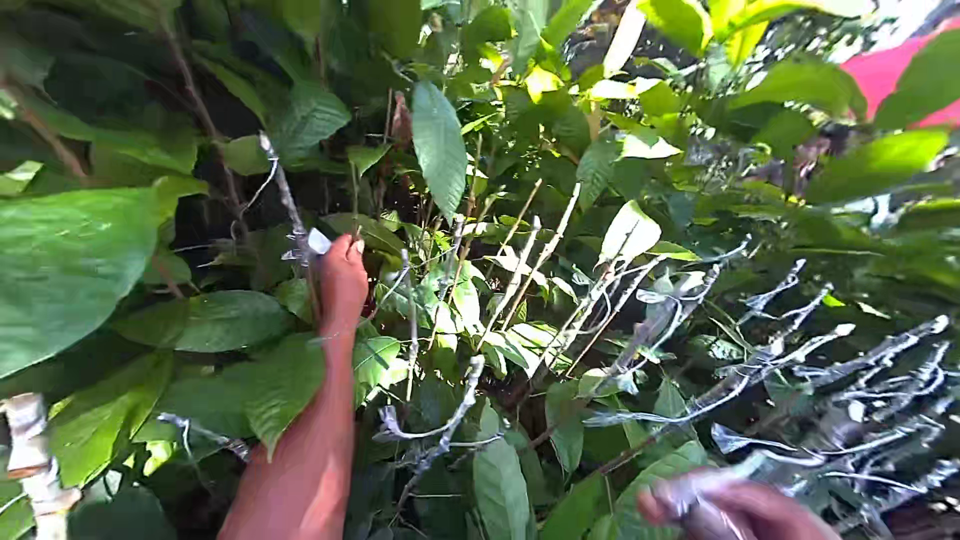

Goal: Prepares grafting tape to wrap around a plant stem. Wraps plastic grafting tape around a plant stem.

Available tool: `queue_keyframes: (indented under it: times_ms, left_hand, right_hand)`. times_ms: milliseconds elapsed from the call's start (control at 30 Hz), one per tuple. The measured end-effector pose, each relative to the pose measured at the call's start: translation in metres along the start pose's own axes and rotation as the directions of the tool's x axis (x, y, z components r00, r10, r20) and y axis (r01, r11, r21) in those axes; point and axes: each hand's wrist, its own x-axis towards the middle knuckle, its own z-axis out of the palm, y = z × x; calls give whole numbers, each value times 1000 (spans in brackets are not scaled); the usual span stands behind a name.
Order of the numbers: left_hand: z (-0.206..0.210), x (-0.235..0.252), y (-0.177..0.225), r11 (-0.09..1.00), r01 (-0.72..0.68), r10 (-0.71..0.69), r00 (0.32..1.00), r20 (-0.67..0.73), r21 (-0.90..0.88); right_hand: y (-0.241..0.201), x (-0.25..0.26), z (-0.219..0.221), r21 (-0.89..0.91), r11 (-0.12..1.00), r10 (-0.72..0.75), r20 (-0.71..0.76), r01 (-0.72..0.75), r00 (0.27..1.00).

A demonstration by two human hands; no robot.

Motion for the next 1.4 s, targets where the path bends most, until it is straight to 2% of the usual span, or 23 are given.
queue_keyframes:
  times_ms: [67,167,233,333,433,500,633,767,900,1000,1100,1200,1267,1300,1333,1400]
  left_hand:
    - [-4,3,-8,988,60,-63,998,-16,-140]
    - [-9,-9,-12,962,40,-39,999,6,-271]
    - [-10,-18,-15,945,2,9,999,33,-326]
    - [-13,-26,-23,921,-17,55,995,87,-389]
    - [-23,-27,-28,915,-19,66,992,104,-404]
    - [-30,-27,-31,909,-7,59,992,111,-416]
    - [-33,-30,-41,855,-10,93,987,135,-519]
    - [-34,-30,-45,749,143,70,954,292,-647]
    - [-31,-19,-41,659,256,20,934,356,-707]
    - [-31,-19,-39,625,260,32,934,356,-736]
    - [-33,-25,-35,685,209,9,955,295,-698]
    - [-30,-26,-35,817,34,66,986,153,-576]
    - [-27,-24,-36,880,-74,128,988,85,-469]
    - [-26,-22,-34,898,-68,113,990,79,-435]
    - [-26,-20,-31,906,-39,82,993,84,-422]
    - [-26,-16,-28,900,25,24,994,106,-436]
  right_hand:
    - [2,49,35,-26,990,-141,-35,140,989]
    - [3,113,91,-24,954,-300,-113,299,947]
    - [2,155,117,98,970,-213,-95,222,972]
    - [8,219,154,221,974,51,13,-53,999]
    - [35,266,185,111,969,200,187,-222,962]
    - [48,282,201,-42,972,235,291,-233,927]
    - [59,292,222,-349,932,268,474,-100,839]
    - [66,294,228,-553,830,305,565,77,767]
    - [69,294,223,-603,707,215,681,370,700]
    - [69,293,219,-579,665,164,730,472,664]
    - [69,295,220,-586,699,216,720,411,660]
    - [64,296,224,-645,725,363,656,242,661]
    - [61,292,223,-643,748,401,633,161,662]
    - [59,286,221,-636,750,380,637,180,671]
    - [53,274,218,-637,727,330,653,258,682]
    - [36,244,212,-607,591,171,738,532,652]
